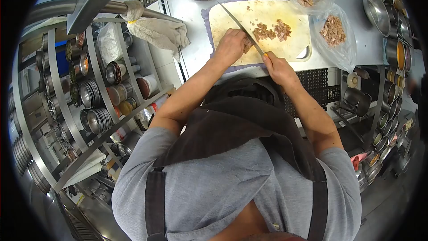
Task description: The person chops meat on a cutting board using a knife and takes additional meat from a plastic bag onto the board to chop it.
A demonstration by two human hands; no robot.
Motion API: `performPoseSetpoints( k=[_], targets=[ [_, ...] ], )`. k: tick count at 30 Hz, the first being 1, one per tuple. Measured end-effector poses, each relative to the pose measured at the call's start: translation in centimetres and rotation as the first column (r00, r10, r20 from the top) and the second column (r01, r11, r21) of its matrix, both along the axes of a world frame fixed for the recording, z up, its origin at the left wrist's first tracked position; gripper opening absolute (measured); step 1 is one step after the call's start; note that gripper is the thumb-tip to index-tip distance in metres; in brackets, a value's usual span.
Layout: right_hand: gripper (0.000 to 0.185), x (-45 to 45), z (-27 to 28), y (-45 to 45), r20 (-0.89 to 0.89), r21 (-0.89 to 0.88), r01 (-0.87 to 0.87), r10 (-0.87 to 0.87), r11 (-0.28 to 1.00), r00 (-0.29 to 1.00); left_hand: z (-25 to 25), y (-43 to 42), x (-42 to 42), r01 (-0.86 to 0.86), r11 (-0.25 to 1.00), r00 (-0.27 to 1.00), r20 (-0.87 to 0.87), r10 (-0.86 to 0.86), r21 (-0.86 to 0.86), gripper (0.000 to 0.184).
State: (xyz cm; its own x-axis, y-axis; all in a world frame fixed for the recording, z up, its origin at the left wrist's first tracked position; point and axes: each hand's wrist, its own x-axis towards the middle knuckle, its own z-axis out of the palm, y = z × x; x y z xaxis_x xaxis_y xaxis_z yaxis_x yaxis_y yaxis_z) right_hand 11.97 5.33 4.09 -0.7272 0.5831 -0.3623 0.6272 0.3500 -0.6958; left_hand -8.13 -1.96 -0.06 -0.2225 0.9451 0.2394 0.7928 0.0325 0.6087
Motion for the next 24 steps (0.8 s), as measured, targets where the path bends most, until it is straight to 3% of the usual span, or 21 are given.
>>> performPoseSetpoints(
  k=[2,4,14,24],
  targets=[
    [0.033,-1.0,-1.0,0.3,0.003,-0.01,0.004,-0.004,1.0,1.0,0.0,0.1,-0.1,0.006,1.0,1.0,0.001,-0.006,-0.01,0.01],
    [0.035,-2.9,-2.6,0.4,0.008,0.095,0.008,-0.009,0.995,1.0,-0.1,0.0,-0.1,0.012,1.0,1.0,-0.007,-0.012,-0.015,0.01],
    [0.035,-0.6,-0.3,0.5,-0.064,0.028,0.073,-0.071,0.997,0.995,1.5,-0.3,-0.8,-0.038,0.994,0.999,0.028,0.041,-0.103,0.012],
    [0.034,-0.7,-0.4,-0.1,0.027,0.022,-0.05,0.049,0.999,0.998,0.1,-0.6,-1.0,-0.046,0.997,0.999,-0.015,0.045,-0.064,0.013]
  ],
)
